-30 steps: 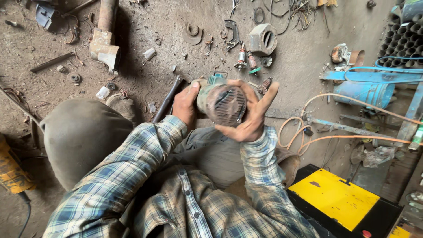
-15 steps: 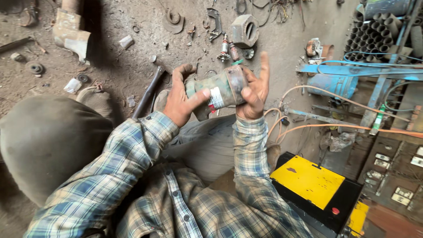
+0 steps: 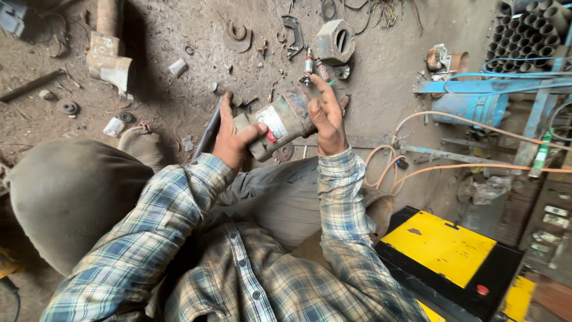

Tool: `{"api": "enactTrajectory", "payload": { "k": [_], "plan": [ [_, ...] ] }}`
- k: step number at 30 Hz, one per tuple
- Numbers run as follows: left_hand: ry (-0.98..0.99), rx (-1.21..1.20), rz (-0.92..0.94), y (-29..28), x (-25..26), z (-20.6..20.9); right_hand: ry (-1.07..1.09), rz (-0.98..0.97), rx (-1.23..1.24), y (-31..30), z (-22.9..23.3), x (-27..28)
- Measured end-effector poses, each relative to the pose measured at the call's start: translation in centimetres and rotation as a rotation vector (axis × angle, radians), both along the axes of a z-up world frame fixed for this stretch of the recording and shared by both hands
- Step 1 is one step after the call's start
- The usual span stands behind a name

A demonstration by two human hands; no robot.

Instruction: The person sits on the floor and uses an angle grinder to cut and grind a small electric motor, producing sparks. They then use a hammer to tap the motor casing and inspect the component by turning it over in their hands.

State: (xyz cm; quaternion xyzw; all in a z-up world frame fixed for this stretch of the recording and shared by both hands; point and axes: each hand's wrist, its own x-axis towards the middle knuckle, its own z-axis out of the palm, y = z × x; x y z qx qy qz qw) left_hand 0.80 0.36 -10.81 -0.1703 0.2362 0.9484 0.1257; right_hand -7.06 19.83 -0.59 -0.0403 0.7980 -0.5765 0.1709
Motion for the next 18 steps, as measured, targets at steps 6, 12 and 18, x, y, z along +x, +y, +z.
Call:
{"api": "enactTrajectory", "payload": {
  "k": [6,12,18],
  "plan": [
    [-0.101,-0.039,-0.058,-0.1,-0.1,-0.6,0.077,0.172,0.183,0.5,0.4,0.2],
    [-0.127,0.083,-0.045,-0.6,-0.4,-0.3,0.050,0.060,0.188,-0.5,0.2,0.2],
    [-0.398,-0.276,-0.141,-1.6,-1.7,-3.7,0.308,-0.030,0.189,-1.4,2.8,0.9]
  ]
}}
